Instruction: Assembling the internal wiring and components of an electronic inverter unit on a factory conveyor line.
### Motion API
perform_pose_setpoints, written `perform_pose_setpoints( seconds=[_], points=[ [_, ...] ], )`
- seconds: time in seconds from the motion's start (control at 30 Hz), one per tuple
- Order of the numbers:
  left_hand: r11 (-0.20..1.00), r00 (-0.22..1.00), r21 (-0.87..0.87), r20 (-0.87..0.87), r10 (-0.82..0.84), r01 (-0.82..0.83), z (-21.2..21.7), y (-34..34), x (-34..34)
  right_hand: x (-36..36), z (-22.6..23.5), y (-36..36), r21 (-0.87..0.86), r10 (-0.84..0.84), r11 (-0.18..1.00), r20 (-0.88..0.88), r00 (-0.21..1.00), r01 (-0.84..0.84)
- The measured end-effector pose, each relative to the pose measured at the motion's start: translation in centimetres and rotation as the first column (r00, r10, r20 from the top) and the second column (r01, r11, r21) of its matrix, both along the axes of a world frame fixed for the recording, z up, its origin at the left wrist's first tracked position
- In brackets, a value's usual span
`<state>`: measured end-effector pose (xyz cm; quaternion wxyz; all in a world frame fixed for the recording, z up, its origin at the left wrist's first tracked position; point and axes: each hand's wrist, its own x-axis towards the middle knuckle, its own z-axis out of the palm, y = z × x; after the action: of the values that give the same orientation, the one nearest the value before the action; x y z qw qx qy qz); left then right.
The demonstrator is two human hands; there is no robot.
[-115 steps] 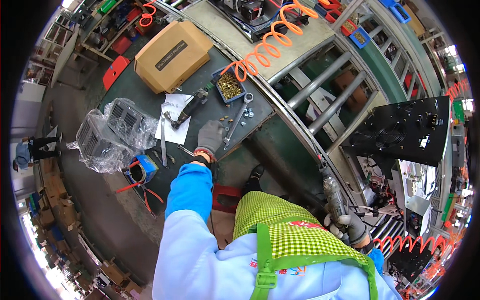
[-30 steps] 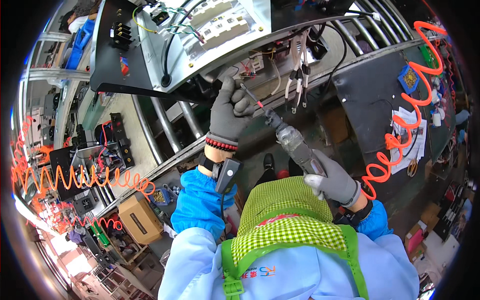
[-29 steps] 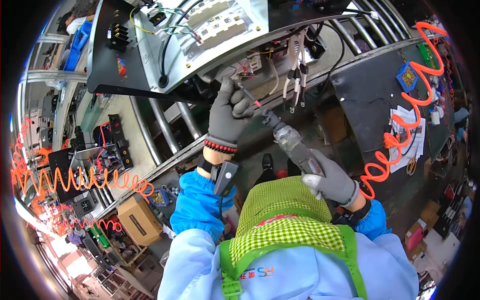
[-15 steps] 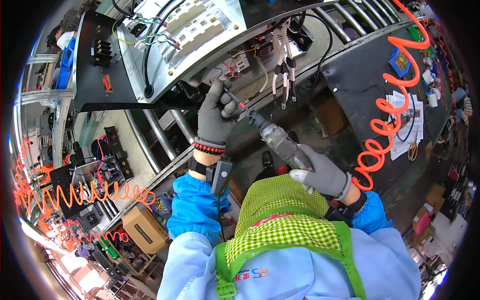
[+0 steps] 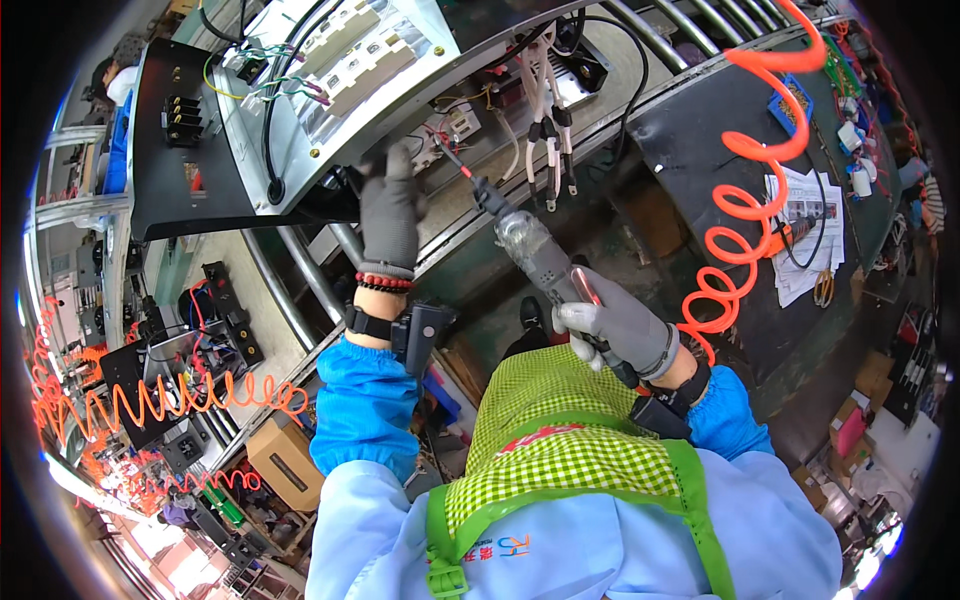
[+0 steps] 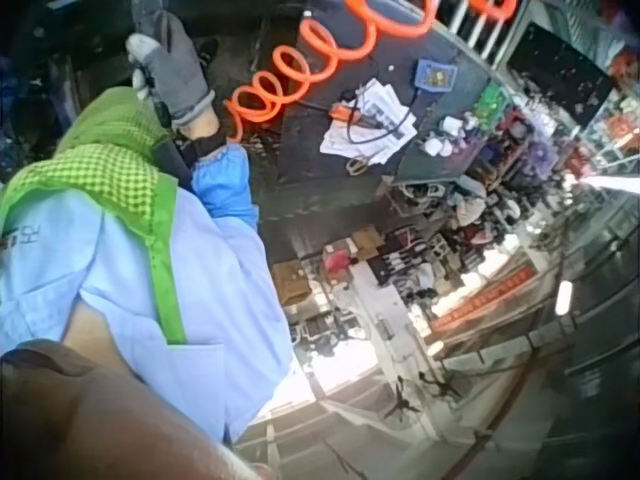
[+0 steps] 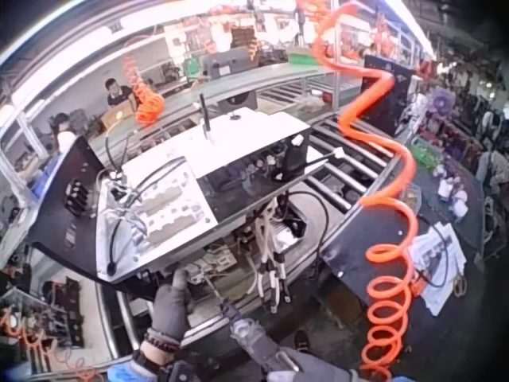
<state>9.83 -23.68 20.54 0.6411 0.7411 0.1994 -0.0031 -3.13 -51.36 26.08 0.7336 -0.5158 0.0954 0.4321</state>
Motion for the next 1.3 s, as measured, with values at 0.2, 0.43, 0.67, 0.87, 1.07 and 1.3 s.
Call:
perform_pose_setpoints(
  seconds=[0.2,0.43,0.67,0.87,1.07,1.3],
  points=[
    [0.668,0.733,0.742,0.484,-0.477,-0.056,-3.4,1.7,2.9,1.4,-0.8,0.2,-0.032,-0.06,0.998,0.047,0.997,0.061],
    [0.916,0.865,0.402,0.454,-0.213,0.015,-6.9,1.7,5.9,2.2,-0.8,0.7,-0.063,-0.058,0.996,0.071,0.996,0.063],
    [0.98,0.968,0.17,0.213,-0.136,0.1,-8.7,2.7,6.0,2.2,-0.7,1.0,-0.09,-0.051,0.994,0.075,0.996,0.058],
    [0.664,0.874,0.747,0.31,-0.374,0.02,-11.2,4.0,6.9,2.5,-0.6,1.5,-0.088,-0.03,0.995,0.062,0.998,0.036],
    [0.67,0.876,0.742,0.33,-0.351,-0.011,-9.1,2.6,6.4,2.9,-1.5,1.9,-0.146,-0.045,0.987,0.154,0.987,0.068],
    [0.995,0.97,0.1,0.241,-0.023,-0.001,-5.1,-0.2,5.1,2.7,-5.5,3.1,-0.432,0.061,0.839,0.68,0.731,0.331]
  ],
)
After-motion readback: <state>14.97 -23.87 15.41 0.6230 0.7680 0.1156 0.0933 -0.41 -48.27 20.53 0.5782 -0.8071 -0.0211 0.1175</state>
